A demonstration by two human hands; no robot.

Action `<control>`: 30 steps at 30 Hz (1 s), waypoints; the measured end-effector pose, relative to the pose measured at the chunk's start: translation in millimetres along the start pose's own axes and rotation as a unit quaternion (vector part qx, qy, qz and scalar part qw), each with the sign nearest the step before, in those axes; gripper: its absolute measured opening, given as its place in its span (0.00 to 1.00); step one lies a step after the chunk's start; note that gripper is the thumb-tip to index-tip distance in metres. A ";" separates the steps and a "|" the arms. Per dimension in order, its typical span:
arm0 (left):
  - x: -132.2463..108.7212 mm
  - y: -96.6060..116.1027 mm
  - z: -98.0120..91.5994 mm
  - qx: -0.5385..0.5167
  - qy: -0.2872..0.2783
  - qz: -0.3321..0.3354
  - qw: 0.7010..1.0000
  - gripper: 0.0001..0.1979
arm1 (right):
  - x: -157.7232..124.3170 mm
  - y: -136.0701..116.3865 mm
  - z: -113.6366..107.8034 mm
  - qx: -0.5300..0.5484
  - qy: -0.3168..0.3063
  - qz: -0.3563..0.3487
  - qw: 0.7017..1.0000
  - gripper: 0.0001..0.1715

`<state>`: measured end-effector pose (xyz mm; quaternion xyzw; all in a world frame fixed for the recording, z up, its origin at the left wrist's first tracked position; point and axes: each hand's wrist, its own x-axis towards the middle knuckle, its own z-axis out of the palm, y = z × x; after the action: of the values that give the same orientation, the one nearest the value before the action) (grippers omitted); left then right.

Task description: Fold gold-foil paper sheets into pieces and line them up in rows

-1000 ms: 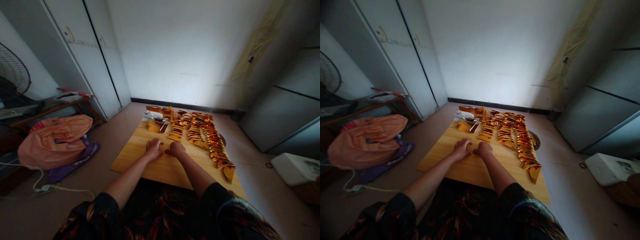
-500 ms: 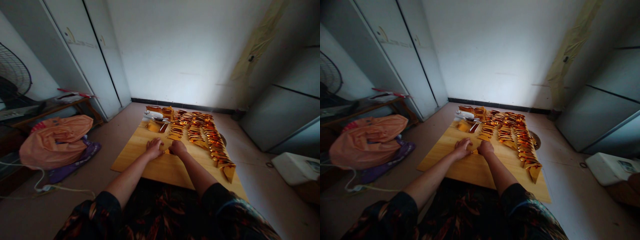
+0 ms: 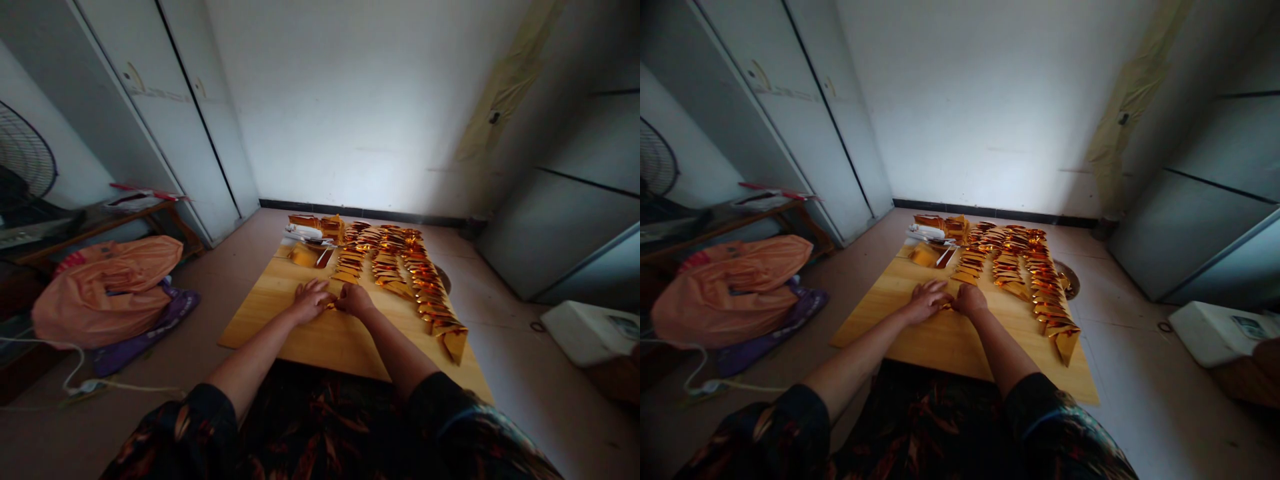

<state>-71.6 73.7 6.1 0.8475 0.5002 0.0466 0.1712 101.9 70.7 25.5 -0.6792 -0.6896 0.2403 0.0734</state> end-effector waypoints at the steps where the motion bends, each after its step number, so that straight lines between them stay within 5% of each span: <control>1: -0.1 0.0 -1.4 0.006 -0.012 -0.001 1.000 0.17 | 0.0 1.0 -0.3 0.001 -0.001 0.005 1.000 0.09; 8: 2.7 -2.5 -3.7 0.047 -0.028 0.000 0.998 0.17 | -10.1 6.5 -4.9 -0.017 0.010 0.007 1.000 0.09; 16: 0.5 -5.1 -6.9 0.038 -0.036 0.001 0.999 0.18 | -19.9 -16.5 -0.5 -0.079 0.011 0.045 0.996 0.34; 30: 8.3 3.6 -3.2 -0.052 0.022 -0.107 0.993 0.14 | -5.7 -14.4 -7.5 -0.069 -0.038 0.048 0.996 0.38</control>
<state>-65.3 80.0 9.6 0.7780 0.5885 0.0720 0.2078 92.5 67.5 39.5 -0.7055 -0.6733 0.2209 -0.0117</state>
